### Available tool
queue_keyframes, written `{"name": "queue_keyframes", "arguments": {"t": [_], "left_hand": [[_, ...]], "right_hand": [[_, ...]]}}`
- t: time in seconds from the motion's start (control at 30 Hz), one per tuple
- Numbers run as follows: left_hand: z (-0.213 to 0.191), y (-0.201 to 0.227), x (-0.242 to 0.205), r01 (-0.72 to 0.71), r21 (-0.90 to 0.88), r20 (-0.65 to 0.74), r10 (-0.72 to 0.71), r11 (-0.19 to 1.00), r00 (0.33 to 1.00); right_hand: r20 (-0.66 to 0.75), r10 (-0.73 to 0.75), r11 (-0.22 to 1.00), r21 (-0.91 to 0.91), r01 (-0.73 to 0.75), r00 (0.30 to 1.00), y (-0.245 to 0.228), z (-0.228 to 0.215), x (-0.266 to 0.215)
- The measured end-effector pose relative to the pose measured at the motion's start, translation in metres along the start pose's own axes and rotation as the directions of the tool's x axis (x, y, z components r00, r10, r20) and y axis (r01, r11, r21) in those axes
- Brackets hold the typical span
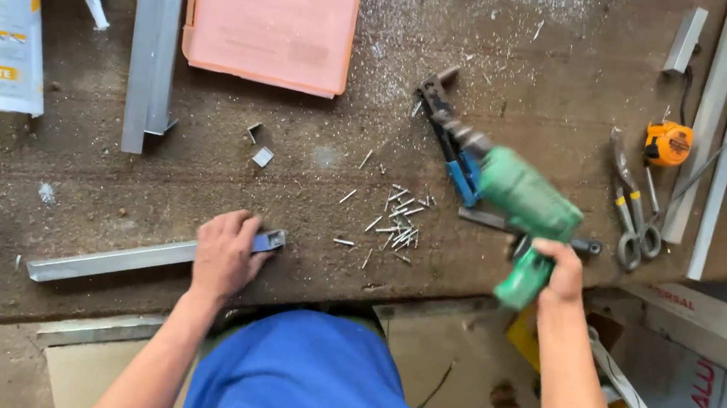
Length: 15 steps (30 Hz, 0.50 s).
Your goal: Assembling aluminum and glass frames using a variety of power and hand tools including a drill, rivet gun, and caulking gun.
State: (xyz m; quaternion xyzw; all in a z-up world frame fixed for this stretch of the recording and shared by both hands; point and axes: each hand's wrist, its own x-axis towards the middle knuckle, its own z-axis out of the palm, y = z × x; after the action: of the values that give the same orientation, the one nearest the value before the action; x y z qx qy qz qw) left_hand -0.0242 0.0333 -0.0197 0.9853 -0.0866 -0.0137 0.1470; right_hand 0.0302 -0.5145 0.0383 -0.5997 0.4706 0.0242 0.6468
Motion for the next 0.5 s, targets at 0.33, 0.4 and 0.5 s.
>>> {"name": "queue_keyframes", "arguments": {"t": [0.33, 0.4, 0.5], "left_hand": [[-0.111, 0.031, 0.025, 0.515, -0.127, 0.429, -0.421, 0.848, 0.799], [-0.093, 0.038, 0.035, 0.414, -0.013, 0.572, -0.333, 0.91, 0.75], [-0.095, 0.071, 0.054, 0.517, -0.137, 0.798, -0.215, 0.845, 0.563]], "right_hand": [[-0.281, -0.474, 0.721, -0.668, 0.185, 0.834, 0.015, 0.065, 0.101], [0.367, -0.837, 0.126, -0.593, 0.795, 0.406, -0.003, 0.139, 0.01], [0.488, -0.501, 0.153, -0.763, 0.628, 0.714, 0.015, 0.194, 0.018]]}}
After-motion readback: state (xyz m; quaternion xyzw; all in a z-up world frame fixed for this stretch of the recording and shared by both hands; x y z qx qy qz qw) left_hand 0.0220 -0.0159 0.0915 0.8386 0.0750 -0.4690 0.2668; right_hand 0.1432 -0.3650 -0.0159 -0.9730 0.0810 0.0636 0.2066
